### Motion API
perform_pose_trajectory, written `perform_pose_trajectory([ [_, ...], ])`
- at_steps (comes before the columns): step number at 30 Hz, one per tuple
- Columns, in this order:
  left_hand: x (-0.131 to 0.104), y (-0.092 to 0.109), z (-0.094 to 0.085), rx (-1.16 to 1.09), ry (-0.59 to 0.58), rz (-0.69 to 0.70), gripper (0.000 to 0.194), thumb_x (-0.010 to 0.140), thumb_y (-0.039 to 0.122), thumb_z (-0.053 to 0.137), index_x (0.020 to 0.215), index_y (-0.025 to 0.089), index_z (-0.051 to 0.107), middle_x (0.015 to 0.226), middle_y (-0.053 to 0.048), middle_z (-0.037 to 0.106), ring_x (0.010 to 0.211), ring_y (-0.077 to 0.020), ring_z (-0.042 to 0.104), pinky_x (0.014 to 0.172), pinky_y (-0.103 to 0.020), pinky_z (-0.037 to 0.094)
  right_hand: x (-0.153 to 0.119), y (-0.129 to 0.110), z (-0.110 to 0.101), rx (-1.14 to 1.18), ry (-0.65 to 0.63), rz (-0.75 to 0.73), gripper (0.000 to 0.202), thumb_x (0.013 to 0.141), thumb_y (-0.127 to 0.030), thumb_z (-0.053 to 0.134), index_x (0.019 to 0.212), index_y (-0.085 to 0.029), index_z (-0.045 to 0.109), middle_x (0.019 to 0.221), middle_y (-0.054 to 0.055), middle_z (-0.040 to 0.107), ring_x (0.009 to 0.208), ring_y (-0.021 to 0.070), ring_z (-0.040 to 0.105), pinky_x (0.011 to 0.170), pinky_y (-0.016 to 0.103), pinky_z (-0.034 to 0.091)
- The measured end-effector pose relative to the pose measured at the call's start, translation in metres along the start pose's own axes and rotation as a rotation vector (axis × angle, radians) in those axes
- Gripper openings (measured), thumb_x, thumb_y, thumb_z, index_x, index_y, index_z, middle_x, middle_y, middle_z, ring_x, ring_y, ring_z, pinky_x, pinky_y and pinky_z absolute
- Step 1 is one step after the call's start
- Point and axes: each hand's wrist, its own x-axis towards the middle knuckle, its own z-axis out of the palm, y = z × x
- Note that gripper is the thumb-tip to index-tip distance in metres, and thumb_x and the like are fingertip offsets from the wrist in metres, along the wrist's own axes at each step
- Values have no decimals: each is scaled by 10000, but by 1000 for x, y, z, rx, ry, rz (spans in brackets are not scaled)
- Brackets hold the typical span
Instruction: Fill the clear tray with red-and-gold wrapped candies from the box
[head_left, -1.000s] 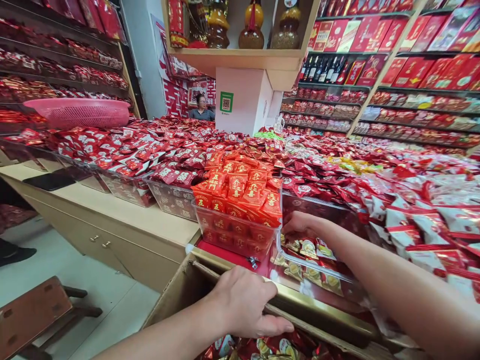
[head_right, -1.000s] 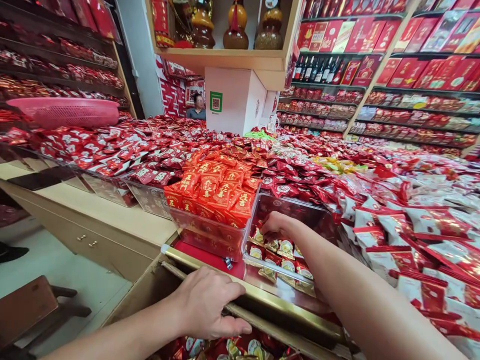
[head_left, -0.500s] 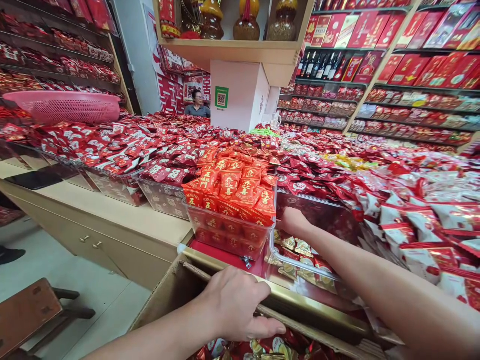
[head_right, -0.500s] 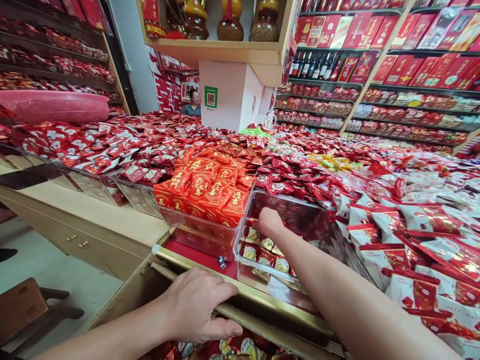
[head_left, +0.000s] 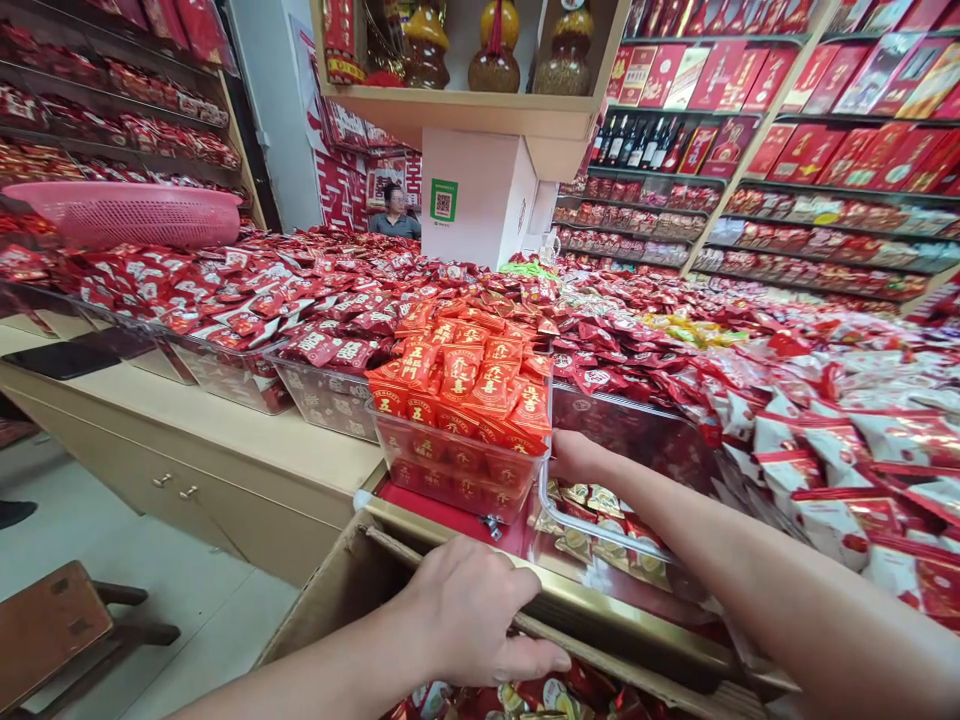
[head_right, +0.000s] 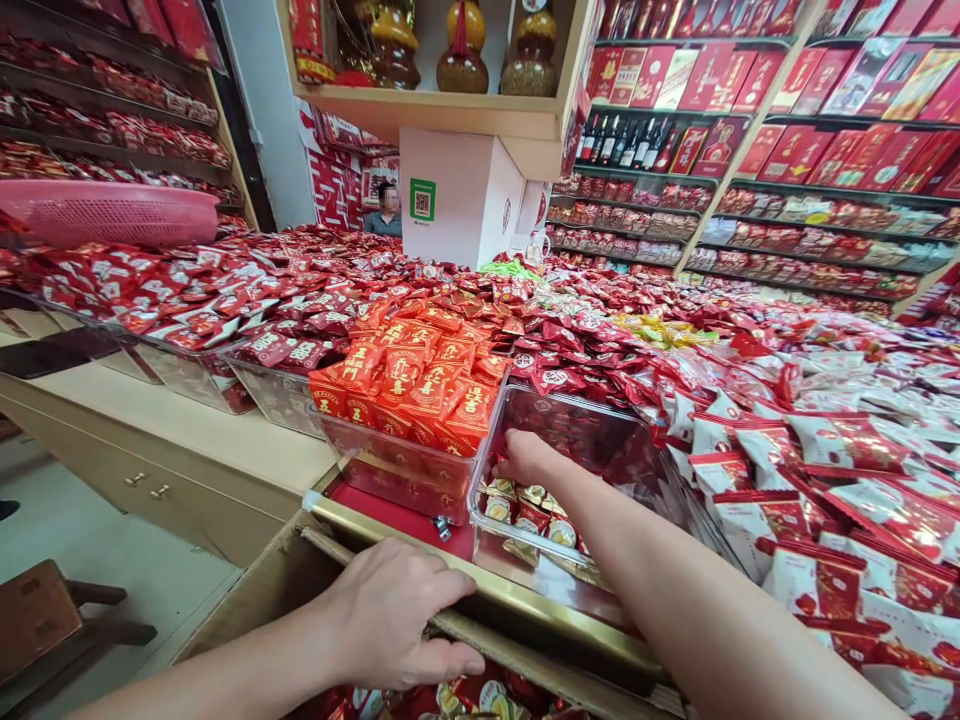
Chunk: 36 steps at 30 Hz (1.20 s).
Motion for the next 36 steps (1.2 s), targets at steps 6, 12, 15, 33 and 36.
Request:
perform_pose_trajectory([
  [6,-1,0,0,-7,3,4,558,680,677,270,809,233,582,686,-36,644,631,-262,608,538,-359,453,6,6,6,-68,93,-17,227,707,-261,508,814,-100,627,829,138,637,781,199,584,621,215,398],
  [12,-1,2,-2,-10,2,5,551,681,670,287,829,229,582,678,-32,642,627,-251,609,532,-341,454,4,-3,2,-86,38,-98,191,716,-225,514,816,-138,652,870,112,639,887,199,551,713,200,385],
  [15,0,1,-1,-10,14,15,532,690,660,286,830,236,577,699,-24,646,640,-261,610,540,-356,453,2,-5,-1,-79,-6,-122,193,676,-260,575,834,-183,653,854,66,648,888,185,550,712,176,389],
  [33,0,2,-1,19,-4,-48,618,661,700,253,851,234,613,675,-74,650,667,-273,604,572,-357,443,-1,-5,-17,-126,-73,-109,274,633,-364,587,829,-182,649,812,36,641,719,151,577,587,184,394],
  [36,0,1,-1,15,-1,-65,640,648,710,252,804,214,624,667,-76,645,675,-258,606,593,-336,443,-2,0,-22,-183,-37,-66,314,690,-386,507,852,-152,641,847,80,635,731,177,578,583,217,400],
])
